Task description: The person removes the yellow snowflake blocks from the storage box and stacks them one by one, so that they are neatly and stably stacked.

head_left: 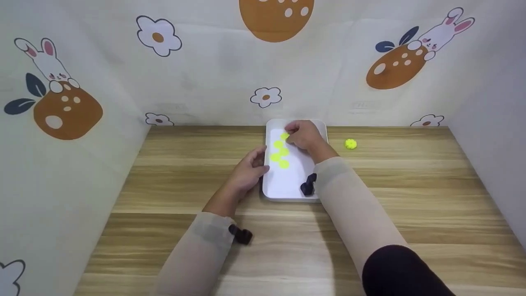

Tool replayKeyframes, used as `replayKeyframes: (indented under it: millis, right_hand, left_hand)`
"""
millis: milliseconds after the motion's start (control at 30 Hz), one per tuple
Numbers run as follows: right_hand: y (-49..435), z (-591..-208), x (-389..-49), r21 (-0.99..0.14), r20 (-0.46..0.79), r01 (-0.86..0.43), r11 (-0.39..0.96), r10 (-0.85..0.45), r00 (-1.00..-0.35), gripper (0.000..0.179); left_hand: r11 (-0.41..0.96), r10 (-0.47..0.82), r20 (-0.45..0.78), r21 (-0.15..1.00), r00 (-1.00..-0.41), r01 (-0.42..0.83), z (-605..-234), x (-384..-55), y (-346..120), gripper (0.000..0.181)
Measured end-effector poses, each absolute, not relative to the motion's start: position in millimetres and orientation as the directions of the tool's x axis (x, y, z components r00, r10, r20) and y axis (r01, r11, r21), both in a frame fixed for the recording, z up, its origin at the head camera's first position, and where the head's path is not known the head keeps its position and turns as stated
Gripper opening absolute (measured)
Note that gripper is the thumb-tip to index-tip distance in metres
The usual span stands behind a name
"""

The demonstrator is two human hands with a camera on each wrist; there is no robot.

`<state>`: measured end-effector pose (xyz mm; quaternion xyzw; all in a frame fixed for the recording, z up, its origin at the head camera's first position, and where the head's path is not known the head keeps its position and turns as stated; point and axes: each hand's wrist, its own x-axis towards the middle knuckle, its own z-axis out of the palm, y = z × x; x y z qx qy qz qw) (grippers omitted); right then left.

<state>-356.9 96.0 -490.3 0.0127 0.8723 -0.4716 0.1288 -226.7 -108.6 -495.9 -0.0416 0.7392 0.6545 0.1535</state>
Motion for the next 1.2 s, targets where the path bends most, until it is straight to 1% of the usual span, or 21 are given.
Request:
replayKeyframes:
  millis: [167,333,500,667,767,867,1033,1200]
  right_hand:
    - [97.0,-490.0,-356.1,-0.817,-0.242,0.141,0.56,-0.11,-0.964,0.038]
    - [97.8,-489.9,-355.9,-0.794,-0.229,0.122,0.595,-0.107,-0.967,0.031]
    - [100.2,-491.9,-356.8,-0.809,-0.214,0.128,0.573,-0.084,-0.973,0.024]
    - [103.1,-494.1,-359.4,-0.872,-0.19,0.134,0.471,-0.073,-0.979,0.023]
    - [103.4,-491.8,-361.1,-0.9,-0.204,0.16,0.405,-0.068,-0.977,0.024]
    - [102.2,-486.9,-362.2,-0.908,-0.214,0.179,0.379,-0.052,-0.975,0.024]
    - [97.3,-474.1,-361.2,-0.931,-0.213,0.196,0.307,-0.022,-0.977,0.025]
    - [101.6,-447.0,-356.2,-0.95,-0.268,0.263,0.171,-0.003,-0.964,0.028]
  left_hand:
    - [0.156,0.133,-0.291,0.95,-0.948,-0.27,-495.5,-227.0,-108.6,0.065]
    - [0.169,0.124,-0.311,0.942,-0.942,-0.289,-494.3,-227.8,-108.2,0.065]
    - [0.162,0.132,-0.311,0.943,-0.941,-0.289,-493.9,-228.0,-109.5,0.065]
    - [0.155,0.143,-0.297,0.949,-0.944,-0.275,-493.3,-227.7,-110.6,0.066]
    - [0.171,0.137,-0.295,0.947,-0.946,-0.27,-492.0,-228.2,-110.2,0.066]
    - [0.175,0.138,-0.288,0.949,-0.947,-0.263,-490.3,-228.6,-109.8,0.065]
    - [0.168,0.142,-0.276,0.953,-0.951,-0.252,-491.0,-228.0,-109.4,0.066]
    - [0.155,0.134,-0.276,0.954,-0.952,-0.255,-493.9,-225.9,-109.5,0.066]
